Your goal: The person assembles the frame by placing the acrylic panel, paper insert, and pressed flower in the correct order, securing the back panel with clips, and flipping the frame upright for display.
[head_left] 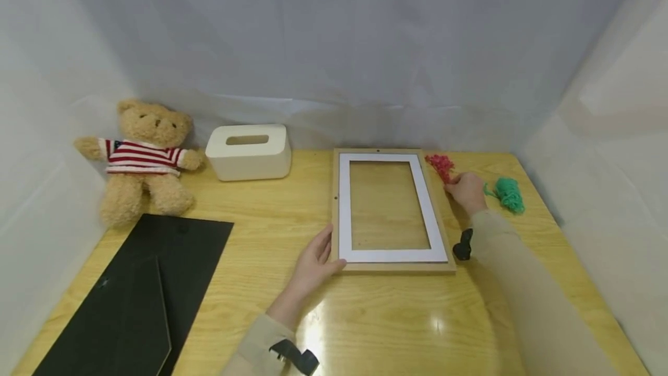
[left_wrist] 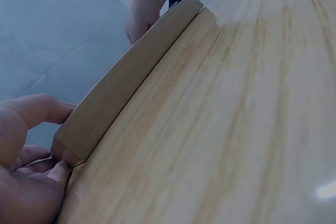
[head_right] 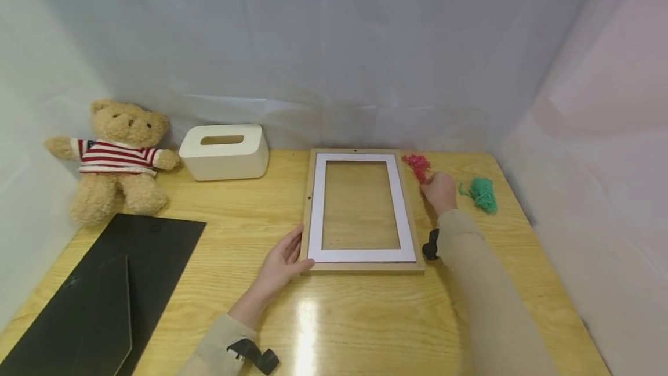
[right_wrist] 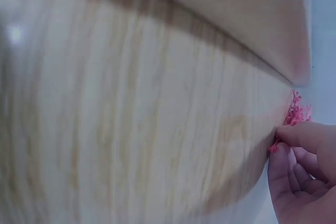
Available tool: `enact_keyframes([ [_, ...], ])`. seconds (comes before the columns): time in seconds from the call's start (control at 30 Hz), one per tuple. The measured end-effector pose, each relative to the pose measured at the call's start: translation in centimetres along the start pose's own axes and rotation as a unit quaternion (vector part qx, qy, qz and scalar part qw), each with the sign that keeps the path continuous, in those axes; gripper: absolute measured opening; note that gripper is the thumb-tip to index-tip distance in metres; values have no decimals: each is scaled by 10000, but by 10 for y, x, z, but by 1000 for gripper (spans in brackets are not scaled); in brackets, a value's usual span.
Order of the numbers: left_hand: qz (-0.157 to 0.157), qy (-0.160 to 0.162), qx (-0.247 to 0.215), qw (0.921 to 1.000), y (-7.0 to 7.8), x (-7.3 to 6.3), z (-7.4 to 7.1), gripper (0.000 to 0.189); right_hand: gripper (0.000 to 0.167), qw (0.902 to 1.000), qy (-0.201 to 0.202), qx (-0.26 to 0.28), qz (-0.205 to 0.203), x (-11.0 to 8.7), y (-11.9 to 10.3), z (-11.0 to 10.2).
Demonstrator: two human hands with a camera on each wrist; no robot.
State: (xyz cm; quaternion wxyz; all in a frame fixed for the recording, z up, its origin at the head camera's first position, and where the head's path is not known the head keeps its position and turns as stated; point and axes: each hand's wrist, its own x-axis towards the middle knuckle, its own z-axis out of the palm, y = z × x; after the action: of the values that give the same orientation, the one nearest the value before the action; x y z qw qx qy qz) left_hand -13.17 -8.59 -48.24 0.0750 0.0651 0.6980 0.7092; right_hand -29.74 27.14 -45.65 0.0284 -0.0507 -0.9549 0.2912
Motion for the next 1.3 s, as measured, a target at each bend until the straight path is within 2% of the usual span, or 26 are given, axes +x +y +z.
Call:
enact_keyframes([
  [0.27, 40, -2, 4, 10000, 0, 2, 1, 80, 27, 9987, 117, 355, 343, -7, 2, -4],
  [0.53, 35, -52, 69, 10000, 0, 2, 2, 80, 26, 9956, 369, 757, 400, -15, 11, -8],
  [0.67, 44, -50, 69, 10000, -1, 2, 2, 80, 25, 9926, 453, 1029, 452, -22, 9, -13],
  [0.83, 54, -41, 66, 10000, -3, 1, 1, 79, 25, 9897, 582, 1274, 308, -38, -7, -21],
  [1.0, 24, -30, 133, 9999, -2, 0, 0, 79, 21, 9865, 680, 1489, -95, -57, -27, -15],
  [1.3, 47, -2, 108, 9999, -2, 0, -1, 79, 17, 9840, 109, 1771, -156, -79, -62, 17],
])
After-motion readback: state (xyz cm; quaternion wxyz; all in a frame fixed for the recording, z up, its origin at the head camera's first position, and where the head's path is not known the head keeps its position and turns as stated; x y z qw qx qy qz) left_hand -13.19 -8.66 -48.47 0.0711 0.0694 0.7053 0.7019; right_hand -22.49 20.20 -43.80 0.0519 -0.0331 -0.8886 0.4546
